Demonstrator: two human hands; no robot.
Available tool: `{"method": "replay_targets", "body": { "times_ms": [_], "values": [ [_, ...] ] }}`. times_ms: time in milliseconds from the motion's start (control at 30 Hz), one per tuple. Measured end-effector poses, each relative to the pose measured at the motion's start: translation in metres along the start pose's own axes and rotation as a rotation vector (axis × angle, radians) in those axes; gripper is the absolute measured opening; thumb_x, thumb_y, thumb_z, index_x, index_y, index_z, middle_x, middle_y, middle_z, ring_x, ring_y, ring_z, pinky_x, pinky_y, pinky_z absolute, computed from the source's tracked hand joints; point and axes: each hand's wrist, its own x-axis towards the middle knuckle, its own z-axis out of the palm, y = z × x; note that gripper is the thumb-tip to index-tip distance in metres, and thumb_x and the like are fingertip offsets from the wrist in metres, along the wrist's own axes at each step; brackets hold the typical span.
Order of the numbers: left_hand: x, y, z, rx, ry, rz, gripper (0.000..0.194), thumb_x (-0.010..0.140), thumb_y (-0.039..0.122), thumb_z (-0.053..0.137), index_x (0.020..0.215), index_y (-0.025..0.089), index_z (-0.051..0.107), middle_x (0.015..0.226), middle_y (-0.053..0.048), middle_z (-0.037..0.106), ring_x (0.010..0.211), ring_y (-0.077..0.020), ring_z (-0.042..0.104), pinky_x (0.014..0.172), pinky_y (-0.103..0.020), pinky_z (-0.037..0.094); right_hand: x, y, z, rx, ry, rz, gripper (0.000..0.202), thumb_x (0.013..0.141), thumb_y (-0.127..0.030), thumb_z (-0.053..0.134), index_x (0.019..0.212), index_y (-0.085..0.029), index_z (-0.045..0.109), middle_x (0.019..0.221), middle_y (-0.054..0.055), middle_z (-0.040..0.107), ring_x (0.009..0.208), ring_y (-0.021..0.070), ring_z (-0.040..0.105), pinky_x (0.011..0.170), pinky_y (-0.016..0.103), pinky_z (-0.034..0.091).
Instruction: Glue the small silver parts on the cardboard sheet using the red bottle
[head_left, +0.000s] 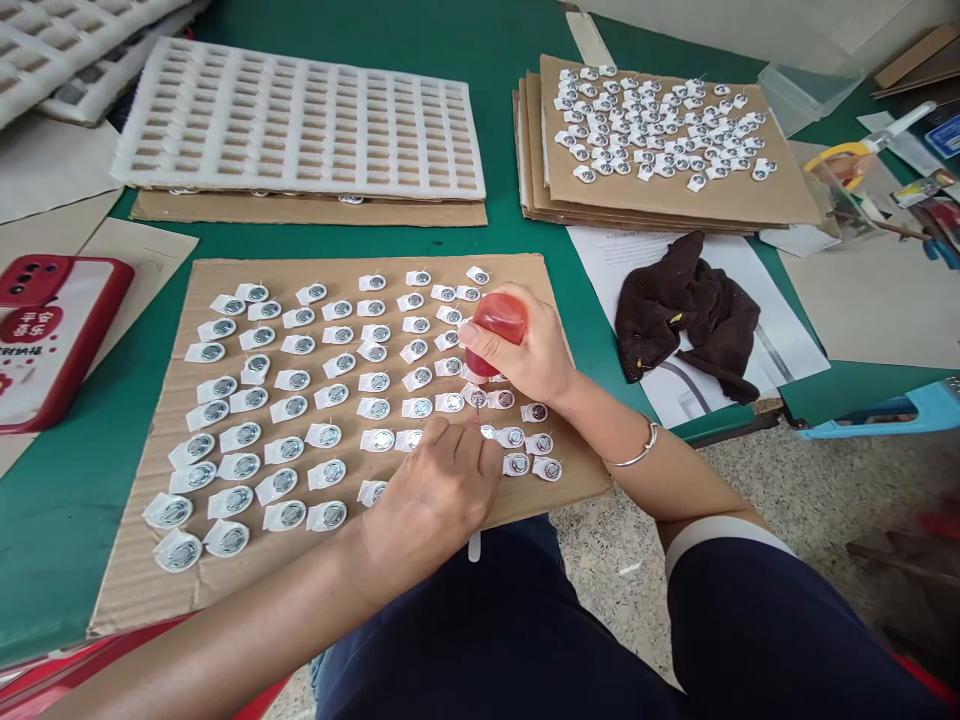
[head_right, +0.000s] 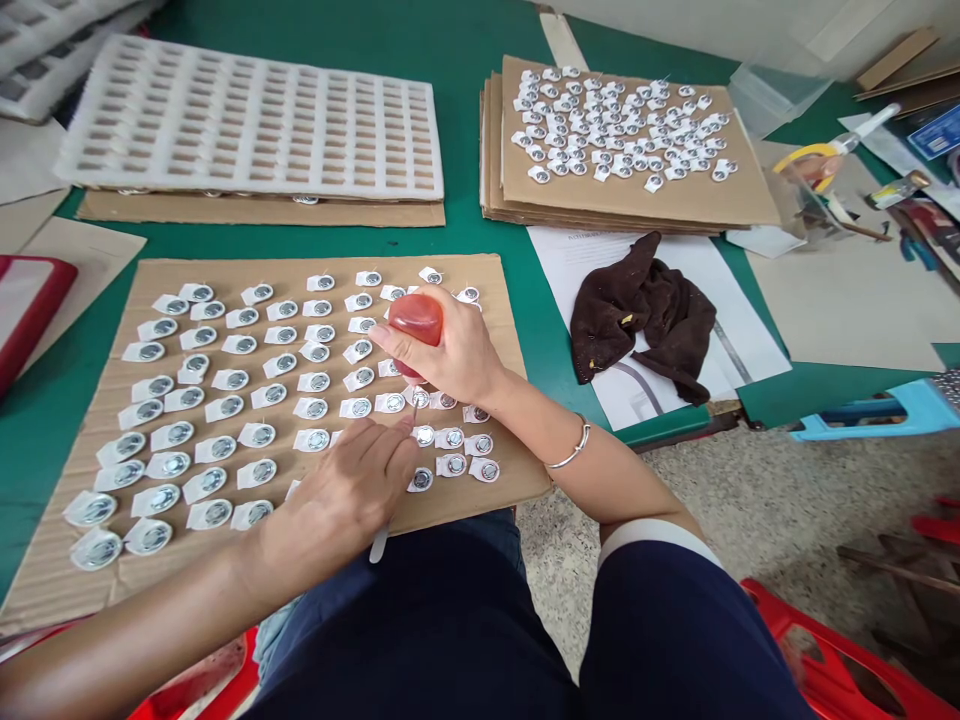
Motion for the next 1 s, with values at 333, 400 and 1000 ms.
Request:
{"method": "replay_targets", "body": {
  "times_ms": [333,400,1000],
  "values": [
    [0.0002,-0.0002,-0.0007,0.004,-0.012,0.008,0.018,0.073,-0.003,0.045,0.069,0.015,0.043,0.065,-0.005,0.051,0.062,-0.0193,0.05,0.059,-0.034,0.046,-0.0004,-0.0002,-0.0001,0.06,-0.06,0.038,0.026,0.076,-0.047,0.056,0.077,-0.022,0.048,0.055,-0.005,0.057,0.052,0.0115,0.056,0.057,0.029,0.048],
    [0.0001,-0.0001,-0.0014,0.011,-0.014,0.012,0.018,0.074,-0.002,0.045,0.069,0.015,0.044,0.065,-0.005,0.051,0.062,-0.0192,0.051,0.06,-0.035,0.046,-0.0004,-0.0003,-0.0001,0.076,-0.065,0.048,0.025,0.077,-0.046,0.056,0.078,-0.022,0.047,0.052,-0.006,0.056,0.05,0.012,0.057,0.055,0.03,0.048],
    [0.0024,-0.0024,-0.0048,-0.014,0.036,0.025,0.019,0.076,-0.002,0.046,0.065,0.014,0.046,0.063,-0.005,0.049,0.061,-0.0185,0.049,0.061,-0.035,0.047,0.0017,0.0048,-0.0011,-0.012,0.021,-0.036,0.027,0.073,-0.046,0.06,0.074,-0.021,0.051,0.07,-0.001,0.056,0.064,0.0119,0.053,0.063,0.029,0.047]
  ]
}}
